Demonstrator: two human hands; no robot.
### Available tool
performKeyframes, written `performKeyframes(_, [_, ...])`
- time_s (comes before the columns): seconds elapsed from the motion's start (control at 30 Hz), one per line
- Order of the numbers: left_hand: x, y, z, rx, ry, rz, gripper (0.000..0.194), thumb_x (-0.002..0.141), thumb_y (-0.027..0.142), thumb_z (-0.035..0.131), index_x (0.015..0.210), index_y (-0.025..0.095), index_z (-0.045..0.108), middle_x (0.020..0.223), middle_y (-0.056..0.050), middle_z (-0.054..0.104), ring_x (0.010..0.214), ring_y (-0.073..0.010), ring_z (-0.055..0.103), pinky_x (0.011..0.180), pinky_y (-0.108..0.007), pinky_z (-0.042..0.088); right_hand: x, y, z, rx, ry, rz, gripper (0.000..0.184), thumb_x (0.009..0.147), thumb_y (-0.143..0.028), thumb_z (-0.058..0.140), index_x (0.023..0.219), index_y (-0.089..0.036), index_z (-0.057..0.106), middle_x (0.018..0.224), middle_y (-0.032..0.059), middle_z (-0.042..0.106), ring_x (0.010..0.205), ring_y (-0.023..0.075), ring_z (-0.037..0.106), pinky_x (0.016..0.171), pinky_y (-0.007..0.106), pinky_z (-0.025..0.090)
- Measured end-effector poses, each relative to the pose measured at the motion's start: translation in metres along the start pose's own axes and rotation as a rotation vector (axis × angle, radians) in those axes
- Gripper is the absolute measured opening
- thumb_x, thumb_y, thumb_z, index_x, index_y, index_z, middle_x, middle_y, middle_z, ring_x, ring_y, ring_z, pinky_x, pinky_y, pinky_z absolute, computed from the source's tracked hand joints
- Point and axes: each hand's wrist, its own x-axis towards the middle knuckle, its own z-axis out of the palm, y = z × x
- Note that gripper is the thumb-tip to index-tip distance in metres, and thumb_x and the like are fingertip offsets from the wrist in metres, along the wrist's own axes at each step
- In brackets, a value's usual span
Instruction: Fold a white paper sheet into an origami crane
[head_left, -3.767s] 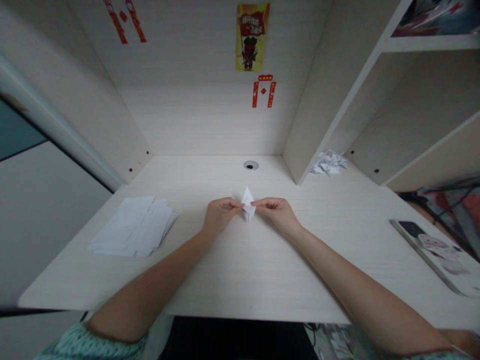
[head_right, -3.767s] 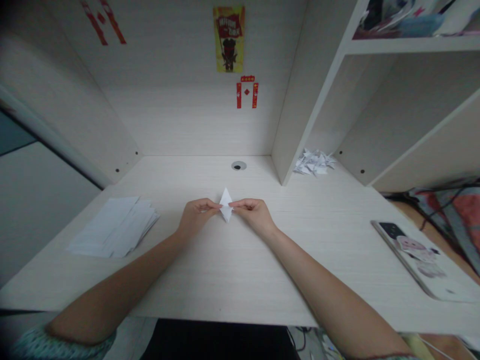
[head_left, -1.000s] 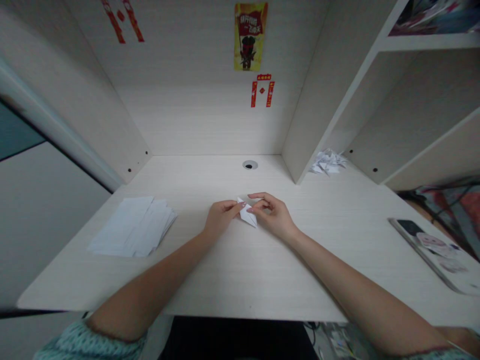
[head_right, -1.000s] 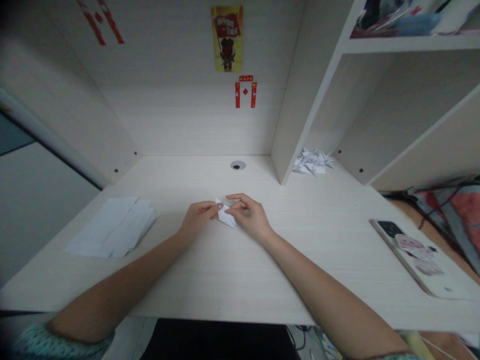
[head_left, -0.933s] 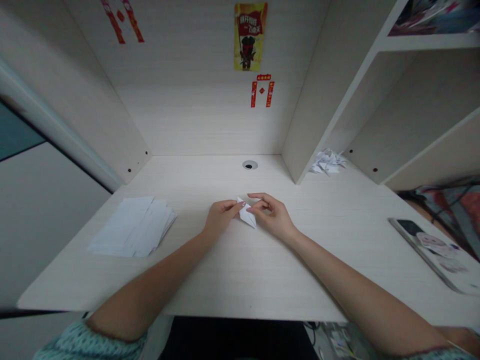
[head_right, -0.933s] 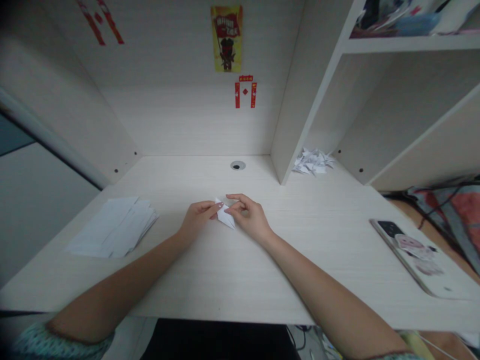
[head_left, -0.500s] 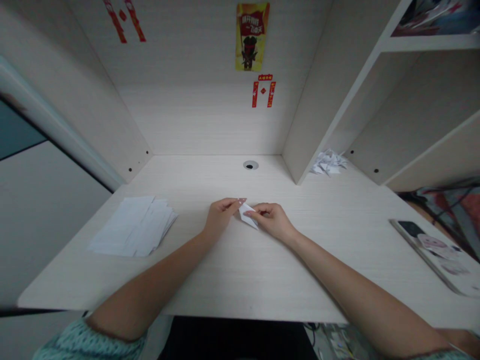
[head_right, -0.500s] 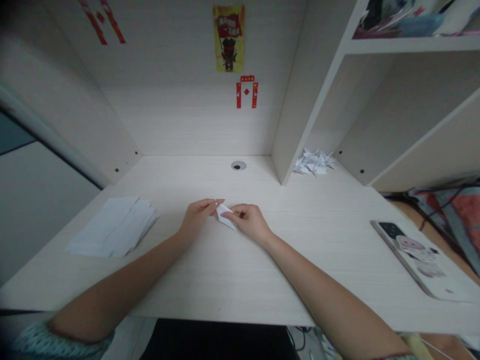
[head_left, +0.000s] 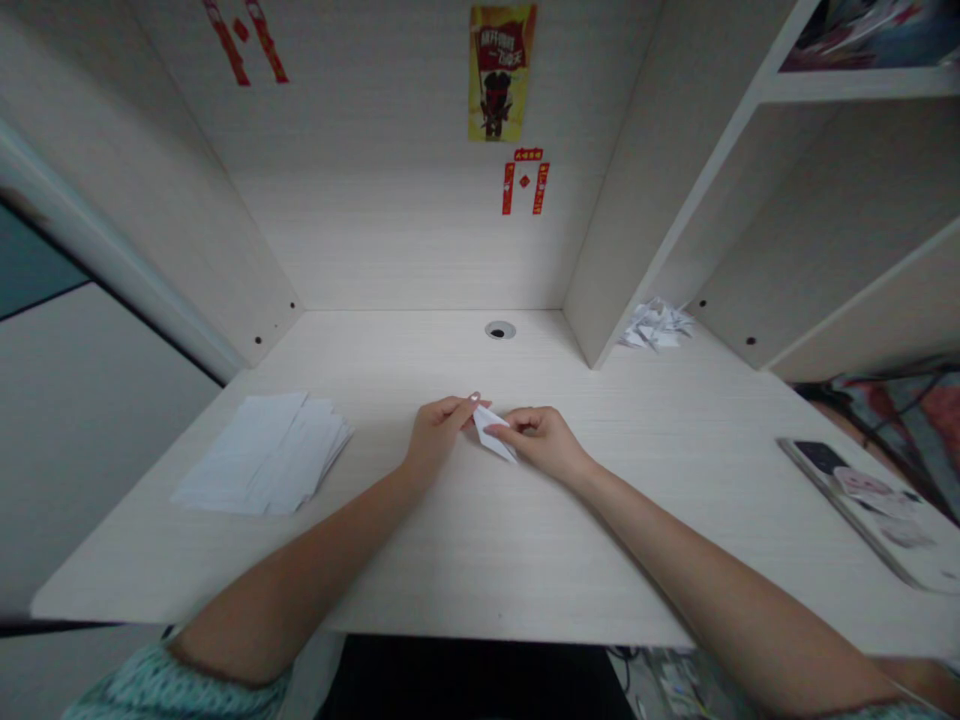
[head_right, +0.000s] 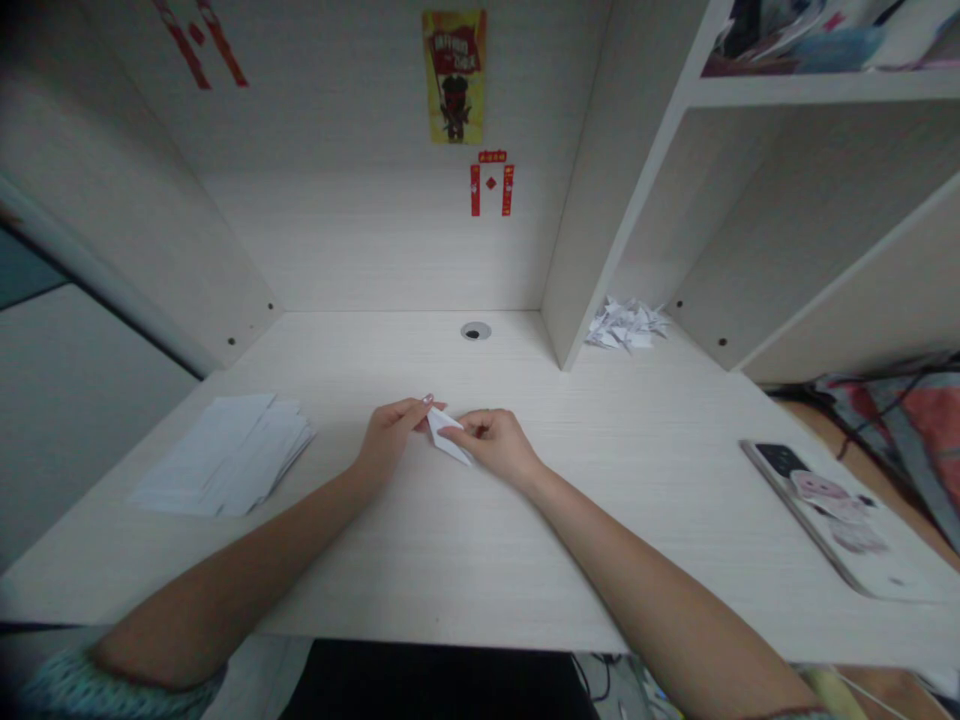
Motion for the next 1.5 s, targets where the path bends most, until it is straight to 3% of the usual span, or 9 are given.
performKeyframes(0.13, [0.0001,0.0033,-0.0005,-0.038,-0.018,-0.063,0.042,0.077,0.050,0.056,0.080,0.012,0.074,0.077,-0.007,0.070,0.069,-0.0154,0.058,0.067,-0.026,0.042,0.0000,0.0020,0.0006,0.042,0.001,0.028,0.044,0.072,-0.055,0.061,0.060,-0.013,0.063,0.050,-0.0028,0.043,0.046,0.0072,0.031,0.043,0.022,0.022])
performKeyframes(0.23, [0.0002,0.0047,0.0009,-0.054,-0.047,-0.067,0.037,0.072,0.046,0.063,0.086,0.013,0.074,0.086,-0.007,0.071,0.073,-0.0159,0.060,0.070,-0.026,0.044,0.0004,0.0031,0.0008,0.062,0.015,0.031,0.045,0.072,-0.055,0.061,0.058,-0.013,0.061,0.050,-0.0030,0.041,0.047,0.0068,0.030,0.044,0.022,0.022])
performKeyframes(0.37, [-0.0002,0.0038,0.0034,-0.077,-0.116,-0.086,0.026,0.065,0.037,0.072,0.080,0.015,0.074,0.087,-0.007,0.072,0.078,-0.0183,0.062,0.073,-0.027,0.044,0.0007,0.0024,0.0012,0.085,0.031,0.032,0.045,0.071,-0.056,0.062,0.059,-0.013,0.061,0.052,-0.0019,0.044,0.049,0.0072,0.032,0.045,0.022,0.024])
performKeyframes(0.5, [-0.0009,0.0031,0.0027,-0.078,-0.106,-0.109,0.024,0.066,0.037,0.071,0.075,0.015,0.073,0.085,-0.006,0.072,0.081,-0.0200,0.063,0.074,-0.028,0.044,0.0003,0.0007,0.0010,0.092,0.041,0.037,0.043,0.070,-0.054,0.064,0.060,-0.013,0.063,0.051,-0.0022,0.045,0.048,0.0074,0.033,0.045,0.022,0.024])
performKeyframes(0.7, [0.0019,-0.0007,-0.0017,-0.084,-0.097,-0.102,0.037,0.073,0.047,0.061,0.078,0.012,0.074,0.078,-0.008,0.071,0.076,-0.0190,0.062,0.073,-0.029,0.044,-0.0002,-0.0021,0.0005,0.107,0.025,0.044,0.041,0.070,-0.053,0.065,0.061,-0.012,0.065,0.052,-0.0017,0.048,0.048,0.0078,0.036,0.046,0.023,0.026])
performKeyframes(0.93, [0.0007,0.0015,-0.0007,0.041,-0.068,-0.017,0.038,0.077,0.047,0.056,0.080,0.014,0.074,0.078,-0.006,0.071,0.073,-0.0173,0.060,0.070,-0.027,0.044,0.0003,0.0019,0.0011,0.089,-0.028,0.042,0.045,0.072,-0.057,0.061,0.063,-0.013,0.065,0.052,-0.0010,0.048,0.049,0.0085,0.035,0.045,0.022,0.025])
performKeyframes(1.13, [-0.0021,0.0026,0.0020,0.036,-0.150,-0.021,0.029,0.069,0.042,0.067,0.078,0.015,0.072,0.085,-0.005,0.071,0.078,-0.0185,0.062,0.070,-0.026,0.045,0.0023,0.0061,0.0030,0.112,0.000,0.050,0.047,0.072,-0.058,0.060,0.064,-0.012,0.063,0.055,-0.0007,0.046,0.052,0.0083,0.033,0.047,0.022,0.025])
performKeyframes(1.33, [0.0003,0.0016,0.0006,0.058,0.006,-0.064,0.036,0.068,0.049,0.066,0.063,0.014,0.067,0.058,0.000,0.061,0.058,-0.0127,0.053,0.053,-0.023,0.037,0.0003,0.0016,0.0027,0.106,-0.071,0.042,0.043,0.073,-0.053,0.061,0.058,-0.012,0.061,0.052,-0.0024,0.042,0.051,0.0074,0.030,0.048,0.022,0.025])
performKeyframes(1.5, [0.0011,0.0020,0.0001,0.027,0.056,-0.060,0.038,0.069,0.051,0.065,0.063,0.014,0.065,0.054,0.002,0.055,0.054,-0.0103,0.047,0.052,-0.023,0.034,-0.0020,-0.0022,0.0020,0.124,-0.091,0.036,0.041,0.072,-0.051,0.063,0.059,-0.012,0.063,0.054,-0.0018,0.047,0.051,0.0074,0.033,0.047,0.022,0.026])
